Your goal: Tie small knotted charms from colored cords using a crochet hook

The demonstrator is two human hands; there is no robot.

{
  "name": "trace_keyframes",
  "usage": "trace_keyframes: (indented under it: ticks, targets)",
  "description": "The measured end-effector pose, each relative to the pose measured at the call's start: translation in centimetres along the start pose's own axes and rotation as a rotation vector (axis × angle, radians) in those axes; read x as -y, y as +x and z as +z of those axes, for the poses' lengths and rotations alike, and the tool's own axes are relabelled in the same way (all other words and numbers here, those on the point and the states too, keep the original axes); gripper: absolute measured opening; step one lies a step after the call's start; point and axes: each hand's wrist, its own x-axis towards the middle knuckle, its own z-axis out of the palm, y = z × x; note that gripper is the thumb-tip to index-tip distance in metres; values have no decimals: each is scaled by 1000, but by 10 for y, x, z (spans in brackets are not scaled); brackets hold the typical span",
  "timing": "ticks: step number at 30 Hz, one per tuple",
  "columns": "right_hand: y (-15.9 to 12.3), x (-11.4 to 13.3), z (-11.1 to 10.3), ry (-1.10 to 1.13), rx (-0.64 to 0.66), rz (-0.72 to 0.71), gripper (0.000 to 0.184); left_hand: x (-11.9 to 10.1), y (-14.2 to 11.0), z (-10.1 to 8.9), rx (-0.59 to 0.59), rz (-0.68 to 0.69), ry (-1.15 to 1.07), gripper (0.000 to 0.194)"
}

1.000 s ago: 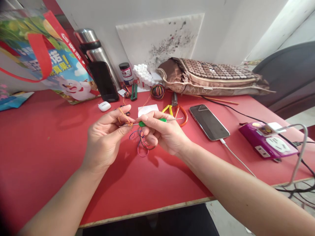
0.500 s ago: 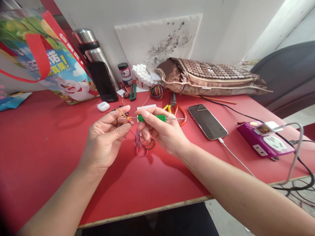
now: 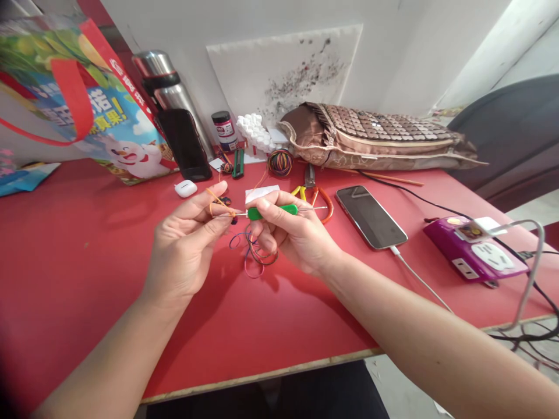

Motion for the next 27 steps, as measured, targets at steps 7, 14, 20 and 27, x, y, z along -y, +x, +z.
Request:
trace_keyframes:
  ticks: [7,14,20,27]
  targets:
    - [-3,-2,0,16,116,38,22,5,-3,0,15,129,73,40]
    - [-4,-4,3,-42,111,-104,17,9,-6,5,3,61,-18,40]
    - [2,-4,3,-49,8,-151,15,6,-6,4,-31,73,5,43]
    - [3,-7,1,-51,5,-141,14,7,-1,3,-36,54,1,46]
